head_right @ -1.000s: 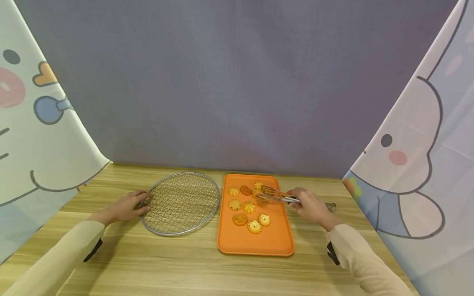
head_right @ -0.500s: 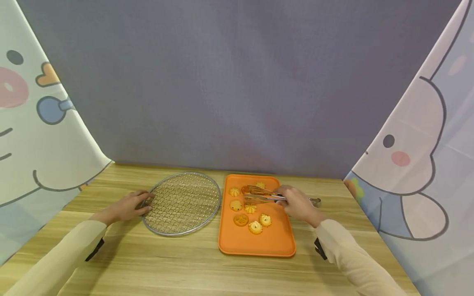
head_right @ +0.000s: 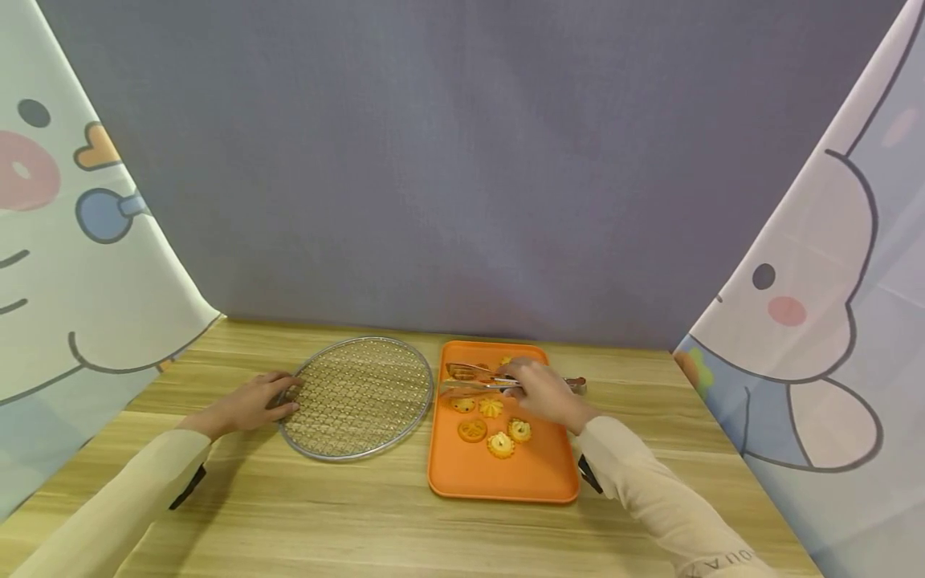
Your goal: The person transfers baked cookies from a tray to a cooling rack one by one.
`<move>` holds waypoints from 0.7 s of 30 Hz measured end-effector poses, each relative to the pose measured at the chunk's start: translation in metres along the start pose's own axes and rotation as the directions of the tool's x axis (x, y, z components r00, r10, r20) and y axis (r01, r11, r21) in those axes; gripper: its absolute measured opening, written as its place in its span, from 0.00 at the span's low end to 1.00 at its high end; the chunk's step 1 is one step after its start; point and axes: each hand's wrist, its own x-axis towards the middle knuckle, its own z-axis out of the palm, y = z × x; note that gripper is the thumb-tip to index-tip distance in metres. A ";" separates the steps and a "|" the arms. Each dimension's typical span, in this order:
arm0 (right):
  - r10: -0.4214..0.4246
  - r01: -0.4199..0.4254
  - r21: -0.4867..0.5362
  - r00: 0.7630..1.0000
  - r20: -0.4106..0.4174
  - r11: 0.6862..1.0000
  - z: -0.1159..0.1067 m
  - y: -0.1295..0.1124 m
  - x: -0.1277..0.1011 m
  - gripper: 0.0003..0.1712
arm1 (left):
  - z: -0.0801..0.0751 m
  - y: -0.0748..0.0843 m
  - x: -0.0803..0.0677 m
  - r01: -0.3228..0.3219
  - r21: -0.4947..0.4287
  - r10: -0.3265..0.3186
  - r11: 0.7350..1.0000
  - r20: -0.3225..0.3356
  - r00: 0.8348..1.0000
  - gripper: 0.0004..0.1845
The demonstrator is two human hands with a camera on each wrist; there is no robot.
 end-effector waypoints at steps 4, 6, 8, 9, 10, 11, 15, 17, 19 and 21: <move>-0.026 0.026 -0.004 0.999 0.021 1.000 0.005 -0.006 0.011 0.17 | -0.001 0.001 0.000 0.008 0.000 -0.008 1.000 0.010 1.000 0.23; -0.030 0.029 0.006 0.999 0.023 1.000 0.007 -0.009 0.017 0.17 | -0.001 0.001 0.000 0.009 -0.001 -0.009 1.000 0.012 1.000 0.23; -0.033 0.032 0.013 0.999 0.028 0.999 0.010 -0.012 0.022 0.18 | -0.001 0.001 0.000 0.010 0.000 -0.010 1.000 0.012 1.000 0.23; -0.029 0.028 0.021 0.999 0.031 0.999 0.011 -0.014 0.025 0.18 | -0.001 0.001 0.000 0.008 -0.001 -0.008 1.000 0.010 1.000 0.23; -0.024 0.023 0.030 0.999 0.036 0.999 0.012 -0.015 0.028 0.19 | 0.000 0.001 0.000 0.009 -0.002 -0.009 1.000 0.008 1.000 0.23; -0.018 0.016 0.041 0.999 0.042 0.999 0.013 -0.016 0.030 0.19 | 0.000 0.001 0.000 0.010 -0.004 -0.010 1.000 0.007 1.000 0.23; 0.000 -0.004 0.062 0.997 0.071 0.998 0.019 -0.019 0.041 0.19 | 0.000 0.000 0.000 0.016 -0.008 -0.015 1.000 0.007 1.000 0.23; 0.008 -0.014 0.075 0.996 0.084 0.997 0.022 -0.021 0.046 0.19 | 0.000 0.000 0.000 0.016 -0.005 -0.016 1.000 0.009 1.000 0.23; 0.009 -0.016 0.073 0.996 0.091 0.997 0.025 -0.022 0.051 0.19 | 0.000 0.001 0.000 0.020 -0.005 -0.019 1.000 0.010 1.000 0.23; 0.016 -0.024 0.073 0.995 0.102 0.997 0.027 -0.024 0.056 0.19 | 0.000 0.001 0.000 0.018 0.000 -0.018 1.000 0.009 1.000 0.23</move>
